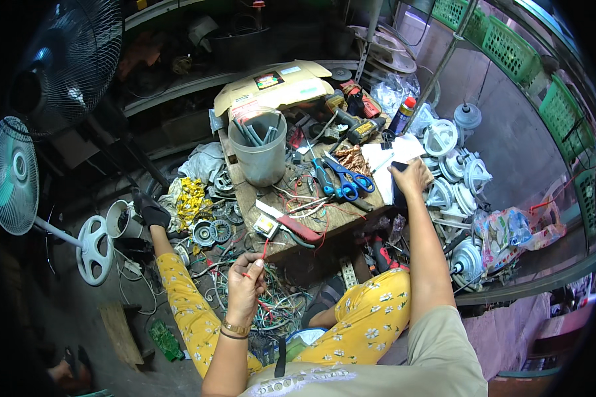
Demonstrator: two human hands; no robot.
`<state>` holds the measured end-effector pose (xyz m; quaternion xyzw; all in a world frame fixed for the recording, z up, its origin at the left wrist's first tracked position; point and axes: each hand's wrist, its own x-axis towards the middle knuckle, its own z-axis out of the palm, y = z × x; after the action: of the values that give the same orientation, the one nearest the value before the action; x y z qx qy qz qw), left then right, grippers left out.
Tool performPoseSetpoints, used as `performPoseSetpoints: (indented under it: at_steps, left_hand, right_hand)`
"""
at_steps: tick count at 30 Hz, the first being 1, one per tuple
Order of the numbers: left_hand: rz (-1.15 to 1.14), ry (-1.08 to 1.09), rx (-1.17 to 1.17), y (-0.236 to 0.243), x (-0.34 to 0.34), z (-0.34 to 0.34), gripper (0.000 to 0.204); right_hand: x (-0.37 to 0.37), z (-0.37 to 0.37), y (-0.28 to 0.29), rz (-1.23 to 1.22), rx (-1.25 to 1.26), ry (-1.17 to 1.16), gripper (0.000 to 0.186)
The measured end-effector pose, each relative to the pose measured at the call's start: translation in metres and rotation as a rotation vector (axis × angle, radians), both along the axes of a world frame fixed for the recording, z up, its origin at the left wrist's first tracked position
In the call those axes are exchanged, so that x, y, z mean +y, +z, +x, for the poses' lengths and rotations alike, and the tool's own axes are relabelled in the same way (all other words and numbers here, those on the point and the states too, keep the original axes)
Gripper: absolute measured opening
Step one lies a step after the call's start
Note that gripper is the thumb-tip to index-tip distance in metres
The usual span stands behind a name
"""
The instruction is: The person strips insulation from wires using a tool and cleans the exposed wire ends with a small abrasive strip. The person then uses scissors to cut material and connects the wires to a small electronic component by hand.
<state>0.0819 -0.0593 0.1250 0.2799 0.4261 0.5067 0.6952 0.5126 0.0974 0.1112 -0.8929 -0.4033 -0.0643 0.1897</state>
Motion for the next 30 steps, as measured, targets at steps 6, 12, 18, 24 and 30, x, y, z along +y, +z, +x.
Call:
performPoseSetpoints:
  at_steps: [6, 12, 18, 24, 30]
  left_hand:
    - [-0.006, 0.064, -0.104, 0.003, 0.007, -0.012, 0.013]
    - [-0.003, 0.115, -0.132, 0.004, 0.011, -0.031, 0.01]
    - [0.012, 0.127, -0.195, 0.009, 0.016, -0.036, 0.014]
    - [-0.018, 0.153, -0.19, 0.0, 0.021, -0.017, 0.008]
    - [0.04, 0.094, -0.161, 0.008, 0.018, -0.005, 0.011]
  right_hand:
    - [0.005, -0.003, -0.014, -0.304, 0.08, -0.157, 0.11]
    - [0.003, 0.002, -0.026, -0.306, 0.152, -0.181, 0.105]
    - [-0.005, 0.009, -0.028, -0.176, 0.169, -0.282, 0.102]
    - [-0.007, 0.004, -0.029, -0.112, -0.089, -0.03, 0.107]
    - [-0.029, -0.198, -0.003, -0.068, 0.217, 1.066, 0.028]
